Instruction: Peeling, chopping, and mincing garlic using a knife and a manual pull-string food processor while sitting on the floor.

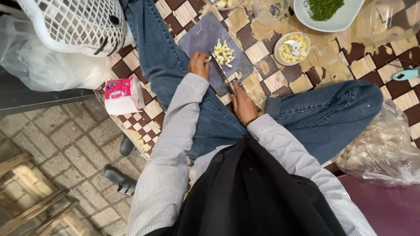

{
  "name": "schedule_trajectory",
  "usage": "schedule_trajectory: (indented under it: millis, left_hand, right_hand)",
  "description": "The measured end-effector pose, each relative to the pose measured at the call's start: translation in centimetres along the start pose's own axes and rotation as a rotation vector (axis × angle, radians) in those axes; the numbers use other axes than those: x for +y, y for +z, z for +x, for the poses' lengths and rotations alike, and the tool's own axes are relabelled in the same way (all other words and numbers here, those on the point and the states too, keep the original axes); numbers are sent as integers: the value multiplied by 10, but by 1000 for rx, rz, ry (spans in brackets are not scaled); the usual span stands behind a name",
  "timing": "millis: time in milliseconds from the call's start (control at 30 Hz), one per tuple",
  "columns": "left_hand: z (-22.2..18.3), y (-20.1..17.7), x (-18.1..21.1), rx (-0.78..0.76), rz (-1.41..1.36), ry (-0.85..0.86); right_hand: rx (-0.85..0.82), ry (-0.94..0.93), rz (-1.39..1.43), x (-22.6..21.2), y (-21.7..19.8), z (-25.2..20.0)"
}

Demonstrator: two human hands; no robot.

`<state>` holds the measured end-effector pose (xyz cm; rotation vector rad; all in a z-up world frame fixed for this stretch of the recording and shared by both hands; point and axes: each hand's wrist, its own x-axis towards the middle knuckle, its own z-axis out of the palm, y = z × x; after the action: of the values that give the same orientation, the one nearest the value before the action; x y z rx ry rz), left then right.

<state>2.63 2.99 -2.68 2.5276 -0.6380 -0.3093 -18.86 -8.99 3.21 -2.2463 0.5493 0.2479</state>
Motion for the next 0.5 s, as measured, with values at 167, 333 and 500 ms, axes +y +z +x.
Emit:
schedule_trajectory:
  millis: [167,333,500]
  left_hand:
    - [4,13,-4,51,6,78]
    - [7,29,-16,73,-40,40]
    - [4,30,-16,106,-81,40]
  right_hand:
    - [9,-16,-23,-13,-8,-6]
    - [-27,10,-58,-5,6,-2]
    - [23,-27,-134,-1,24,23]
